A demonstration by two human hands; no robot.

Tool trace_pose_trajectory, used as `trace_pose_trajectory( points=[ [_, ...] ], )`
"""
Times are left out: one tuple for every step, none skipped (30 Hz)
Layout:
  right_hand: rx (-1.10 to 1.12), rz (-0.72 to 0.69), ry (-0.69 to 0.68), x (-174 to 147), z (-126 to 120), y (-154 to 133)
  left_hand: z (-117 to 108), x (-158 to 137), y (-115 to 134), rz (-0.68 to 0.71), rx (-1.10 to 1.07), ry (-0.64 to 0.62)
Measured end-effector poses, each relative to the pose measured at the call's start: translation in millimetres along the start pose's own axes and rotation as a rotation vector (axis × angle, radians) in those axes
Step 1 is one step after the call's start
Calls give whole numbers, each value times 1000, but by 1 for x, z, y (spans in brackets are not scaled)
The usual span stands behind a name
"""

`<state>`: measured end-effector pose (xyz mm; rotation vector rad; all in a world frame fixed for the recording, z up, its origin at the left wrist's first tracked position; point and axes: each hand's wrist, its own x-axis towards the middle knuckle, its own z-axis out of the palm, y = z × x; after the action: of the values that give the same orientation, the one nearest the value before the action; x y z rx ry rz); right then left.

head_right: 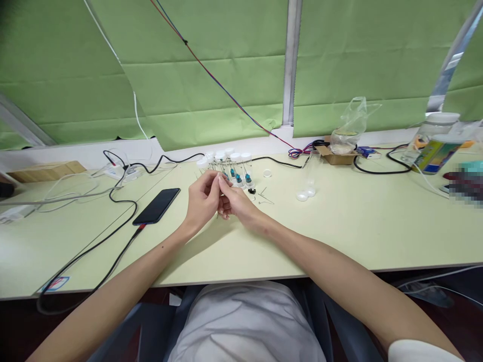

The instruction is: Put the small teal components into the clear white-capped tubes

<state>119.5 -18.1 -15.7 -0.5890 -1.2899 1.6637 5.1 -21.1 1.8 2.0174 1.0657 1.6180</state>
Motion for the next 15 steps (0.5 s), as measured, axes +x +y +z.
trace_pose_trajectory(
  points=[
    [-10, -5, -6, 0, 0, 0, 0, 0, 0, 2, -1, -2],
    [-17, -11, -12, 0, -1, 1, 0, 0, 0, 4, -1, -4],
    [-23, -15, -16, 0, -1, 1, 0, 0, 1, 6, -1, -5],
    [-27, -17, -20, 0, -1, 1, 0, 0, 1, 7, 0, -4],
    [-32, -18, -21, 0, -1, 1, 0, 0, 1, 7, 2, -5],
    [-35, -18, -20, 0, -1, 1, 0, 0, 1, 7, 4, -5],
    [-39, -18, -19, 0, 0, 1, 0, 0, 1, 6, 6, -5],
    [-41, -19, -18, 0, 0, 1, 0, 0, 1, 7, 7, -6],
    [-41, -20, -17, 0, 0, 1, 0, 0, 1, 7, 8, -6],
    [-40, -21, -16, 0, 0, 1, 0, 0, 1, 8, 8, -5],
    [-39, -22, -16, 0, 0, 1, 0, 0, 1, 10, 8, -4],
    [-39, -22, -15, 0, 0, 0, 0, 0, 1, 10, 7, -2],
    [-39, -22, -14, 0, 0, 0, 0, 0, 1, 10, 5, 0],
    [-38, -21, -14, 0, 0, 0, 0, 0, 1, 9, 2, 1],
    [-38, -21, -15, 0, 0, 0, 0, 0, 1, 8, -1, 1]
  ],
)
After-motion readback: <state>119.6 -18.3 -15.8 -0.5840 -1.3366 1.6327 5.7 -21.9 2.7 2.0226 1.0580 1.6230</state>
